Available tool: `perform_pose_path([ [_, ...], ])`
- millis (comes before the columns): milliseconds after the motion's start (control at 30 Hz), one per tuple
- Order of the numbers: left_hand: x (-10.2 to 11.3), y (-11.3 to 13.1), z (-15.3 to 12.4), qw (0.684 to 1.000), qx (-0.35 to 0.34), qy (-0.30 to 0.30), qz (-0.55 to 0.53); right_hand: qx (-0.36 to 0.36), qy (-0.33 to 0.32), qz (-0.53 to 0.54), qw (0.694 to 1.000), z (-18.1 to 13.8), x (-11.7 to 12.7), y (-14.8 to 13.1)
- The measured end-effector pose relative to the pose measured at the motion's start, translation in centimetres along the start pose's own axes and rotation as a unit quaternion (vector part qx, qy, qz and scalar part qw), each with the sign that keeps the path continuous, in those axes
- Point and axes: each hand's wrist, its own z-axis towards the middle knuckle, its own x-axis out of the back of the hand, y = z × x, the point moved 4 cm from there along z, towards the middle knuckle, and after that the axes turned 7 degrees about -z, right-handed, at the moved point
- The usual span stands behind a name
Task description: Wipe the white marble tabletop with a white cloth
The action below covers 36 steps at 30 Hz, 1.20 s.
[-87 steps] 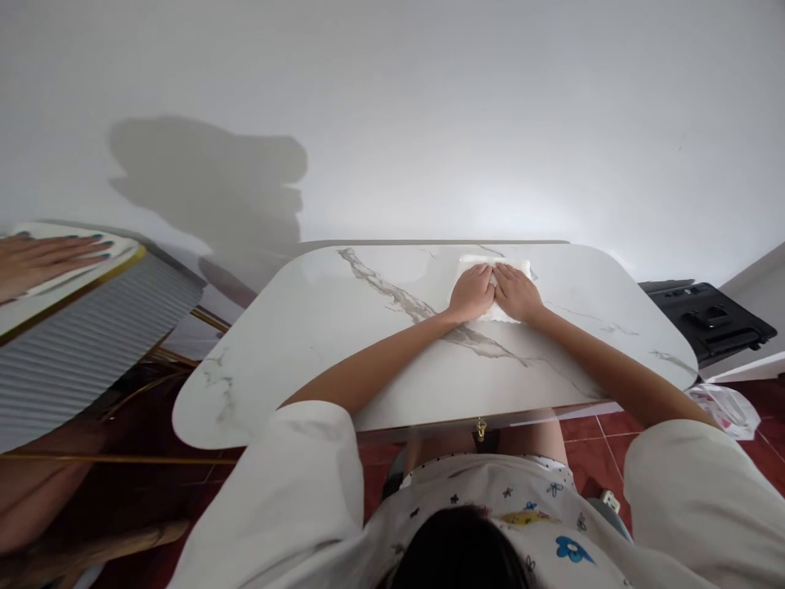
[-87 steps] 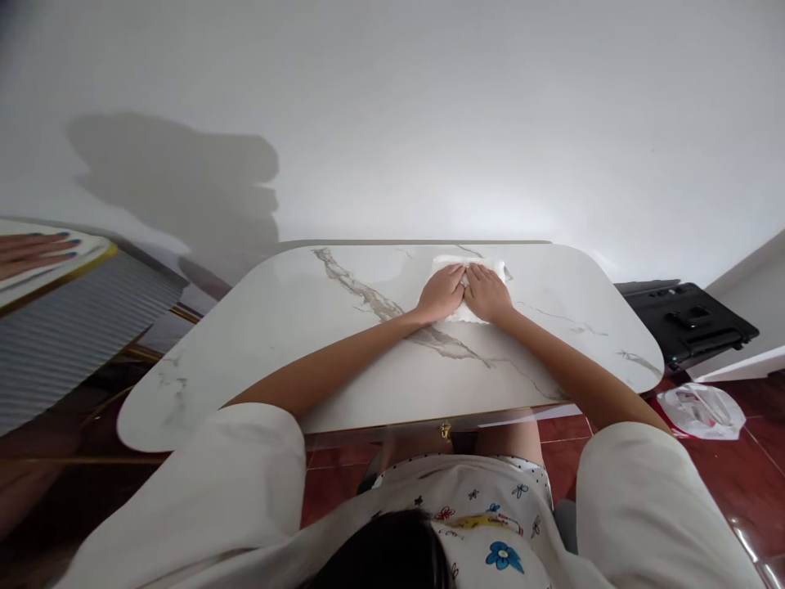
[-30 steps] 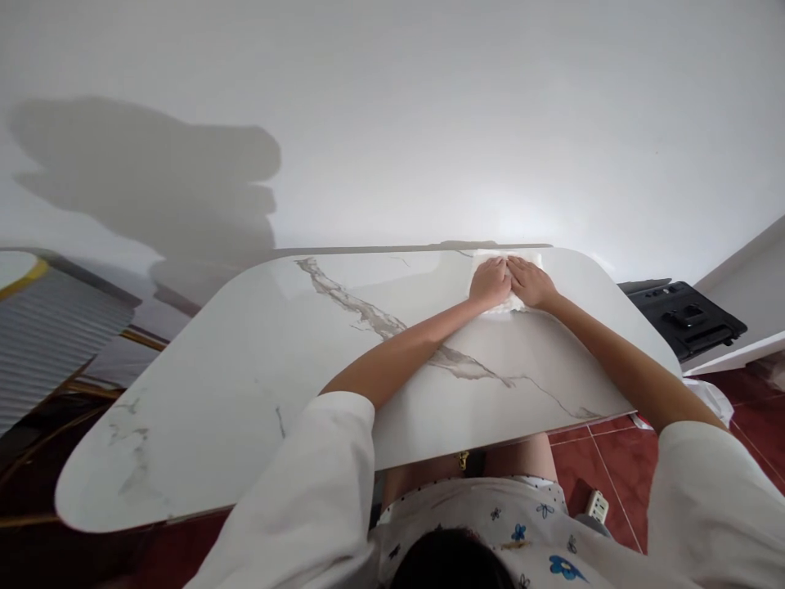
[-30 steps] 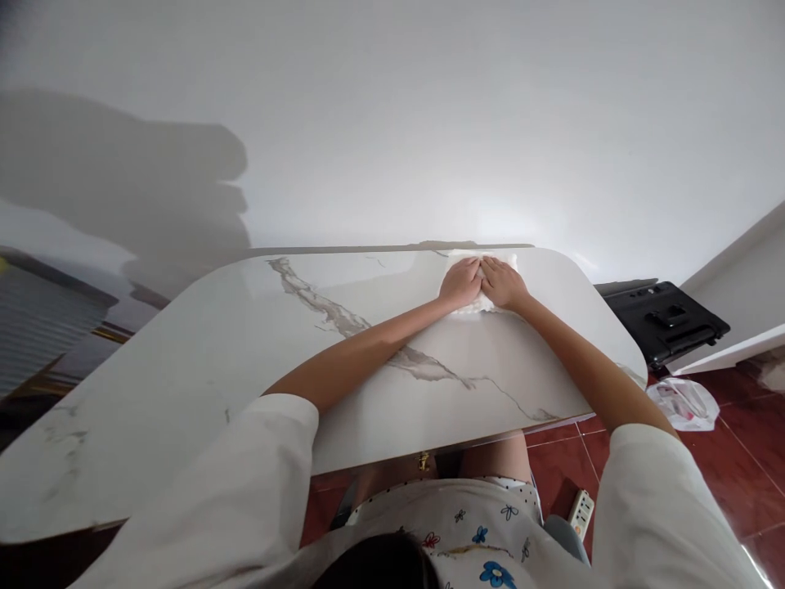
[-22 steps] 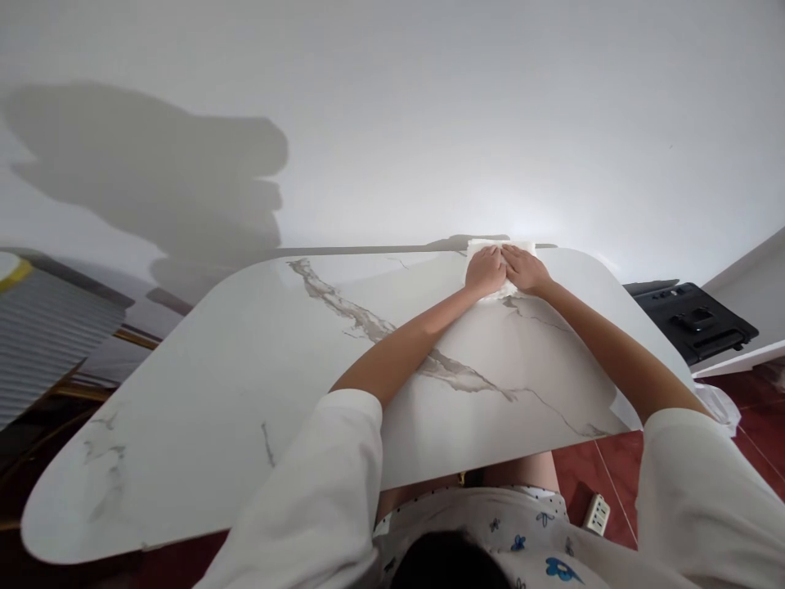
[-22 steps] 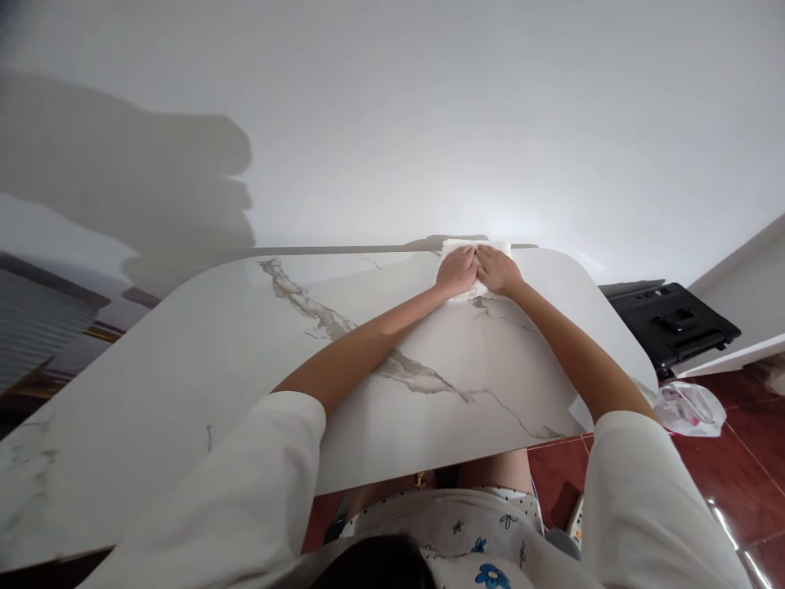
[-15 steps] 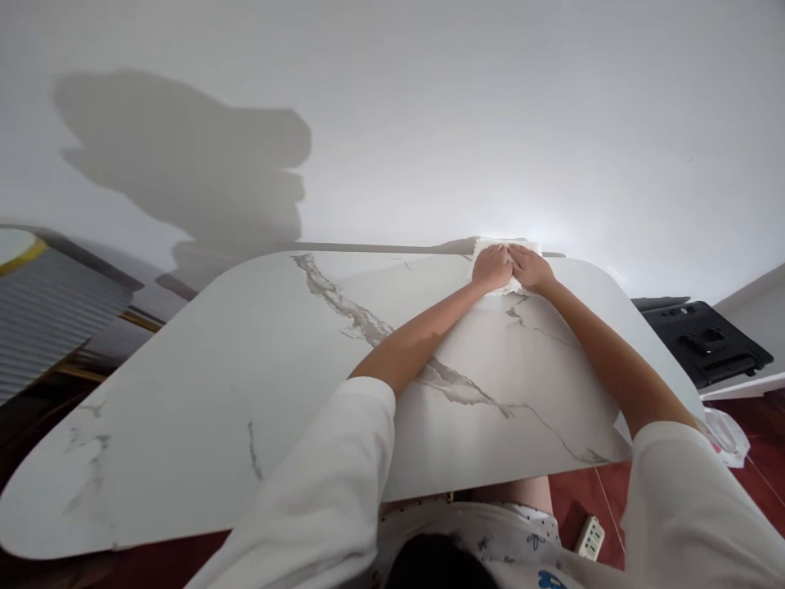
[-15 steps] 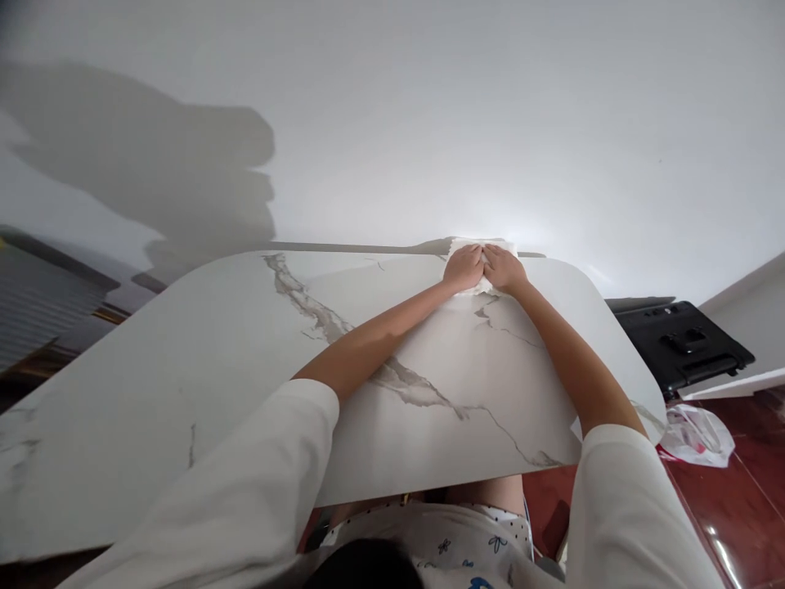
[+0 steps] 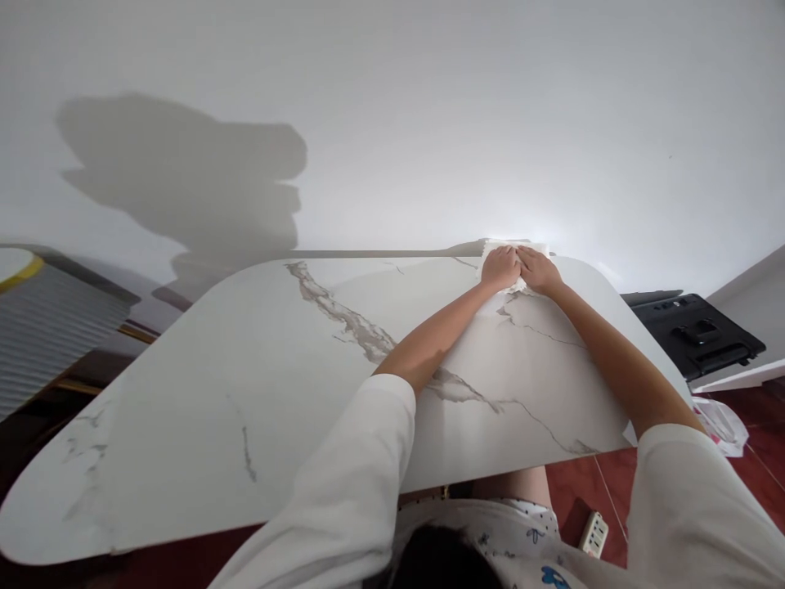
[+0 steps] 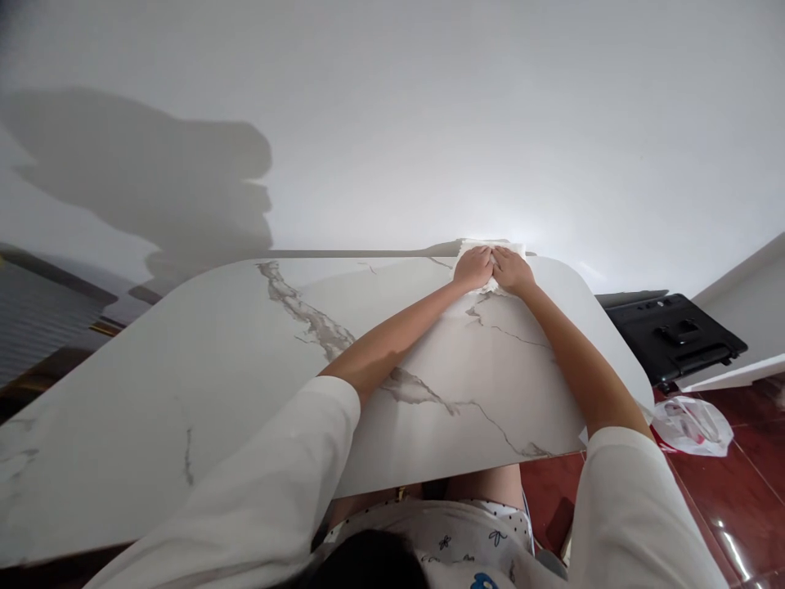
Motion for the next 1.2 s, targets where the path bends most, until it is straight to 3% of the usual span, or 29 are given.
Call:
perform_pose_path([
  [433,0.1,2.7,-4.3,0.997,-0.048,-0.036,-0.055,-0.026,-0.032,-0.029,0.999,-5.9,2.0,-1.9],
  [800,1.8,6.4,-11.1,0.997,-0.032,-0.046,-0.058,-0.011,-0.037,-0.046,0.998,-12.6,4.4,-5.1],
  [1200,3.7,10.6,-19.9,0.988,0.001,-0.100,-0.118,-0.001,0.015,-0.041,0.999,-22.4,8.4,-10.2],
])
